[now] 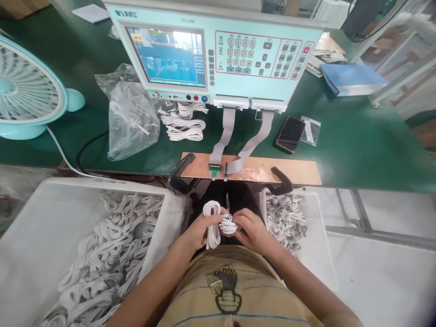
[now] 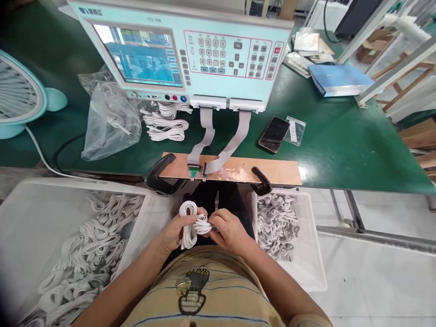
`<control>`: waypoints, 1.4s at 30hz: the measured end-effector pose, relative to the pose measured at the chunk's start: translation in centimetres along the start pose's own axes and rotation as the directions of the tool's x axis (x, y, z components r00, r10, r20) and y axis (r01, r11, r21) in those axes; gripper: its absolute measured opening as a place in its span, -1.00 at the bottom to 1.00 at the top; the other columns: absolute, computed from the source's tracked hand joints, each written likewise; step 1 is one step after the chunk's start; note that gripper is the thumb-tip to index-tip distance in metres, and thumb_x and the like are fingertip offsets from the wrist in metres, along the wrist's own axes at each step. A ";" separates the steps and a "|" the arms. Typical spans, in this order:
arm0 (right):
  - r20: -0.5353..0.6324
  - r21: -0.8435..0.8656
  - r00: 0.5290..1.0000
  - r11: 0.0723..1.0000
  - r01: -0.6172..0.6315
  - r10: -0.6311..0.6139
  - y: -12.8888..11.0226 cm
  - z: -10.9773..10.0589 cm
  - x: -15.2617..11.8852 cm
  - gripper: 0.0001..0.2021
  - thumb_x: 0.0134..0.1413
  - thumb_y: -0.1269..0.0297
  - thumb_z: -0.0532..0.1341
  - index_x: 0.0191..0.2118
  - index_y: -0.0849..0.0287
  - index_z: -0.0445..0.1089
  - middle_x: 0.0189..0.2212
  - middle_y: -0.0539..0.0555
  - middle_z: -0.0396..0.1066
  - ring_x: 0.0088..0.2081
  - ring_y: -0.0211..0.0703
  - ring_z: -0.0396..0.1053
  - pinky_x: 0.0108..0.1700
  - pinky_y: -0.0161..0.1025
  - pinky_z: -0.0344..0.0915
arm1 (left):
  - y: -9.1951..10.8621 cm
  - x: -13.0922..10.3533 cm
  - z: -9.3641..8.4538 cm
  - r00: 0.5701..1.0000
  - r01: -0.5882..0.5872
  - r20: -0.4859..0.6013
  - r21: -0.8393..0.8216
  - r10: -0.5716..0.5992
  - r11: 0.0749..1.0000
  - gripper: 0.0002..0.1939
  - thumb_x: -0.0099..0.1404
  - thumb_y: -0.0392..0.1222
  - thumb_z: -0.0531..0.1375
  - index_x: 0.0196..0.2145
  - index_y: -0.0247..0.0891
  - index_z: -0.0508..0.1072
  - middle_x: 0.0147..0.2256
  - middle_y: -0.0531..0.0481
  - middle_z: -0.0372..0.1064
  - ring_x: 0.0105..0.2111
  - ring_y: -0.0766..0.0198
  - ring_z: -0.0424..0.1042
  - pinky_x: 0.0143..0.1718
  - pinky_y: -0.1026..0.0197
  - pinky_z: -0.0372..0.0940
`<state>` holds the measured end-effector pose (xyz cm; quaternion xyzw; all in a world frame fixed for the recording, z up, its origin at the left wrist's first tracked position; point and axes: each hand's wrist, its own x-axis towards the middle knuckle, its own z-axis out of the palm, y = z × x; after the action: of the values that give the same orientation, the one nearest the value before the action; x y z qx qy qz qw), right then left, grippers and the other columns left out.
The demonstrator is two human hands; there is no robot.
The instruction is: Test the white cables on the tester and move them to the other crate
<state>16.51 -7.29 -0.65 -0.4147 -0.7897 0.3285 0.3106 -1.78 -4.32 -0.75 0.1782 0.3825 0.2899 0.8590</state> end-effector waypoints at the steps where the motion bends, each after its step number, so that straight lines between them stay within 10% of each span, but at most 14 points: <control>1: 0.014 0.028 1.000 1.000 0.002 -0.003 -0.1 0.0 0.1 -0.83 0.09 0.32 0.09 -0.16 0.16 0.25 -0.28 0.16 0.29 -0.25 -0.14 0.24 -0.21 -0.18 0.23 | 0.0 0.0 -0.1 1.000 0.002 -0.018 -0.021 -0.002 1.000 -0.77 -0.05 -0.21 0.29 -0.41 -0.36 0.43 -0.48 -0.03 0.36 -0.50 0.29 0.38 -0.45 0.26 0.30; 11: 0.088 0.137 0.996 0.990 0.014 -0.026 0.0 0.3 1.9 -0.74 0.17 0.30 0.03 -0.05 0.12 0.32 -0.30 0.13 0.34 -0.29 -0.22 0.32 -0.23 -0.28 0.27 | -1.0 0.8 -0.4 0.902 -0.141 -0.411 0.009 0.132 0.990 -0.77 -0.07 -0.17 0.29 -0.47 -0.33 0.36 -0.57 0.08 0.35 -0.58 0.38 0.33 -0.51 0.33 0.23; 16: 0.091 0.095 0.993 0.993 0.064 -0.072 -0.3 -0.1 3.1 -0.81 0.12 0.30 0.08 -0.19 0.12 0.39 -0.32 0.12 0.37 -0.31 -0.22 0.31 -0.24 -0.29 0.26 | -0.4 1.1 0.1 0.885 -0.184 -0.418 0.094 0.206 0.978 -0.73 -0.10 -0.16 0.32 -0.49 -0.34 0.35 -0.60 0.09 0.31 -0.60 0.39 0.30 -0.55 0.34 0.21; 19: -0.077 0.247 0.985 0.960 -0.134 0.157 -0.1 0.4 4.4 -0.86 0.10 0.26 0.09 -0.35 0.15 0.37 -0.45 0.05 0.32 -0.40 -0.25 0.25 -0.32 -0.31 0.22 | 0.2 1.7 0.5 0.843 -0.319 -0.396 0.180 0.365 0.931 -0.74 -0.10 -0.18 0.33 -0.47 -0.34 0.37 -0.57 0.09 0.32 -0.55 0.39 0.33 -0.47 0.34 0.25; 25: -0.170 0.654 0.801 0.673 -0.344 0.574 1.5 2.3 7.1 -0.78 -0.03 0.12 0.18 -0.47 0.19 0.35 -0.60 -0.05 0.24 -0.54 -0.32 0.16 -0.46 -0.35 0.15 | 1.0 3.3 -0.1 0.689 -0.410 -0.466 0.380 0.554 0.829 -0.72 -0.11 -0.09 0.33 -0.48 -0.33 0.42 -0.54 0.03 0.37 -0.53 0.33 0.35 -0.47 0.32 0.28; 37: -0.198 0.681 0.740 0.633 -0.368 0.643 2.2 2.2 8.1 -0.81 -0.12 0.16 0.24 -0.46 0.19 0.41 -0.63 -0.07 0.27 -0.59 -0.35 0.15 -0.50 -0.35 0.10 | 4.1 2.8 -1.1 0.840 -0.266 -0.270 0.550 0.470 0.792 -0.79 -0.09 -0.12 0.31 -0.61 -0.34 0.43 -0.71 0.04 0.29 -0.70 0.39 0.24 -0.65 0.37 0.18; 42: -0.163 0.747 0.725 0.564 -0.351 0.669 2.0 2.1 8.3 -0.81 -0.14 0.16 0.26 -0.46 0.19 0.41 -0.62 -0.06 0.30 -0.58 -0.34 0.18 -0.49 -0.34 0.13 | 4.4 3.0 -1.4 0.842 -0.271 -0.247 0.576 0.480 0.771 -0.75 -0.05 -0.08 0.28 -0.63 -0.33 0.41 -0.72 0.03 0.29 -0.69 0.36 0.27 -0.62 0.35 0.19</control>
<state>11.98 0.14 -1.69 -0.5510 -0.3660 0.5665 0.4915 -2.81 1.04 -0.98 0.4177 0.5606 0.3735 0.6097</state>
